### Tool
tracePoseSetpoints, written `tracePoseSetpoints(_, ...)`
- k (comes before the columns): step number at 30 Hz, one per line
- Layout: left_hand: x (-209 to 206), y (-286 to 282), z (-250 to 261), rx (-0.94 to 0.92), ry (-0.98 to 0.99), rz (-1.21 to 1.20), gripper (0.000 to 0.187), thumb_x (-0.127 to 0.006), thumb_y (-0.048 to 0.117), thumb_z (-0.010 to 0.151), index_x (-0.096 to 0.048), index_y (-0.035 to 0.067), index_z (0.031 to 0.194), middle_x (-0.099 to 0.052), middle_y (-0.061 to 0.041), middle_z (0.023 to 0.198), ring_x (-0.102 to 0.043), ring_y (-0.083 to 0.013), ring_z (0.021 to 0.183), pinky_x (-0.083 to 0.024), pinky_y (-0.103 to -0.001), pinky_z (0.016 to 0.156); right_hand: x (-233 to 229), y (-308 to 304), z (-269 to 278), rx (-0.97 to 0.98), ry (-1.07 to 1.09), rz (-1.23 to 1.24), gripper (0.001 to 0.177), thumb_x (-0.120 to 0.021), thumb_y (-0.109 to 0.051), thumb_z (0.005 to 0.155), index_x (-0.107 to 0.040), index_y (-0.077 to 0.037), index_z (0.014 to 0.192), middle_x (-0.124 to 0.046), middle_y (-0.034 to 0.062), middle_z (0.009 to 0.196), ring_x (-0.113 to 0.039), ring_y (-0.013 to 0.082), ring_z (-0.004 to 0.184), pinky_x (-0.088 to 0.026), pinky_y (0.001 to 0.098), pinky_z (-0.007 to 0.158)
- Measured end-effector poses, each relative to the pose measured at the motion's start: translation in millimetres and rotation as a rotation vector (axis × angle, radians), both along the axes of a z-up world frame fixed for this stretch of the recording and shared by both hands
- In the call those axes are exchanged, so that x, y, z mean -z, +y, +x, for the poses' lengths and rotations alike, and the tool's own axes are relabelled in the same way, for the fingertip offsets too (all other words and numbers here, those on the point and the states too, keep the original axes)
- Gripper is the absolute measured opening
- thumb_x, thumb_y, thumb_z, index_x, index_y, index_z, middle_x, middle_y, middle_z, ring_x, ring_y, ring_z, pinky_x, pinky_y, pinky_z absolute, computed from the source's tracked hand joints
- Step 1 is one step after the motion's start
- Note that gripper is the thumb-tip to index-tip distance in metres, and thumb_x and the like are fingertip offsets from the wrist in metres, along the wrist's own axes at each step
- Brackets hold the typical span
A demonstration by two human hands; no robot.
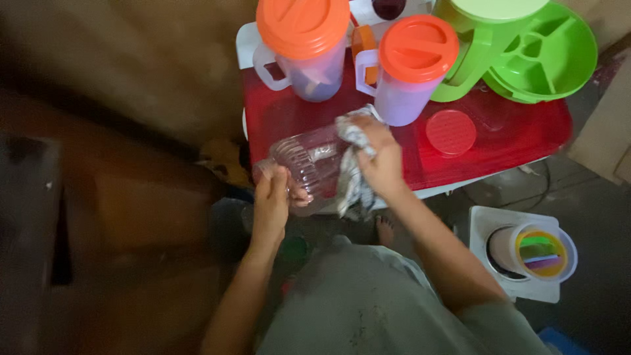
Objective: The person wipes the inside and outside of a large amber plastic jar with a cloth, then places a green lid on it. They then wipe a red lid and a clear plastic jar with the same cloth. The person handles the containers one at a time on a red tray.
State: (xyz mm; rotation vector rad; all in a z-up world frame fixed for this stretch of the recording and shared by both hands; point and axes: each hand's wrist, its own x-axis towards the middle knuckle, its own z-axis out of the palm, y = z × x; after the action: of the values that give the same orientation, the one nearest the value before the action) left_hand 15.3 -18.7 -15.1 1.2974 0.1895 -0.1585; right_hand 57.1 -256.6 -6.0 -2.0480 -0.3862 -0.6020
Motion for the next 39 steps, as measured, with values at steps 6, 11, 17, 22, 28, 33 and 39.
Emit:
tracePoseSetpoints(6, 3.9, -4.0, 2.8, -0.009, -0.055, 0.002, 0.030, -0.044, 0.030, 0.111, -0.056, 0.005, 0.100, -0.062, -0.005, 0.075, -0.065, -0.0146, 0.064, -0.055, -0.027, 0.054, -12.5, 28.6, -10.2, 0.008, -0.034, -0.017, 0.045, -0.059, -0.003, 0.080, -0.067, -0.006, 0.124, -0.068, 0.0186, 0.130, -0.063, 0.0401, 0.129, -0.049, 0.0484, 0.113)
tracePoseSetpoints(11, 8.2, -8.3, 0.0, -0.019, -0.496, 0.360, 0.033, -0.044, 0.029, 0.119, -0.063, 0.002, 0.114, -0.067, -0.007, 0.099, -0.064, -0.0138, 0.091, -0.052, -0.027, 0.078, -36.3, 61.3, -34.6, -0.189, -0.116, -0.041, 0.055, -0.060, -0.006, 0.076, -0.062, 0.003, 0.130, -0.063, 0.0244, 0.135, -0.054, 0.0451, 0.134, -0.039, 0.0542, 0.117)
tracePoseSetpoints(17, 15.5, -4.4, 2.5, -0.005, 0.002, -0.032, 0.029, -0.046, 0.031, 0.111, -0.053, 0.004, 0.110, -0.063, -0.011, 0.080, -0.065, -0.0237, 0.070, -0.054, -0.037, 0.062, -20.3, 18.5, -7.0, -0.027, -0.059, -0.056, 0.046, -0.059, -0.005, 0.079, -0.065, -0.004, 0.124, -0.067, 0.0194, 0.127, -0.060, 0.0419, 0.124, -0.046, 0.0504, 0.111)
tracePoseSetpoints(22, -6.2, 14.2, 9.3, 0.212, -0.011, -0.129, 0.041, -0.062, 0.021, 0.096, -0.049, 0.002, 0.130, -0.065, -0.009, 0.095, -0.068, -0.0250, 0.090, -0.056, -0.040, 0.082, 3.9, -7.8, -4.6, 0.048, 0.100, 0.100, 0.041, -0.055, -0.002, 0.091, -0.062, -0.004, 0.131, -0.066, 0.0199, 0.127, -0.065, 0.0379, 0.117, -0.051, 0.0421, 0.099)
tracePoseSetpoints(28, -27.1, 33.2, -4.9, 0.507, -0.408, 0.602, 0.037, -0.066, 0.018, 0.098, -0.055, 0.000, 0.129, -0.071, -0.010, 0.109, -0.070, -0.0189, 0.102, -0.057, -0.036, 0.083, 19.0, -14.7, 4.1, 0.165, 0.255, 0.138, 0.032, -0.059, -0.008, 0.096, -0.063, -0.006, 0.128, -0.067, 0.0178, 0.109, -0.069, 0.0350, 0.102, -0.053, 0.0395, 0.088)
tracePoseSetpoints(33, -1.2, 18.1, -7.1, 0.273, -0.260, 0.393, 0.028, -0.054, 0.025, 0.108, -0.061, -0.002, 0.114, -0.067, -0.007, 0.087, -0.069, -0.0130, 0.077, -0.058, -0.030, 0.073, 22.2, -9.9, 9.0, 0.215, 0.343, 0.201, 0.028, -0.061, -0.010, 0.098, -0.064, -0.007, 0.125, -0.069, 0.0185, 0.105, -0.071, 0.0353, 0.096, -0.054, 0.0410, 0.085)
tracePoseSetpoints(39, -4.6, -10.3, -5.5, -0.035, -0.119, 0.441, 0.031, -0.051, 0.027, 0.107, -0.064, -0.001, 0.110, -0.060, -0.007, 0.071, -0.061, -0.0152, 0.060, -0.052, -0.033, 0.057, -3.2, 23.7, -14.7, 0.166, -0.005, -0.007, 0.053, -0.063, 0.000, 0.080, -0.061, -0.003, 0.133, -0.062, 0.0225, 0.135, -0.055, 0.0463, 0.129, -0.042, 0.0514, 0.113)
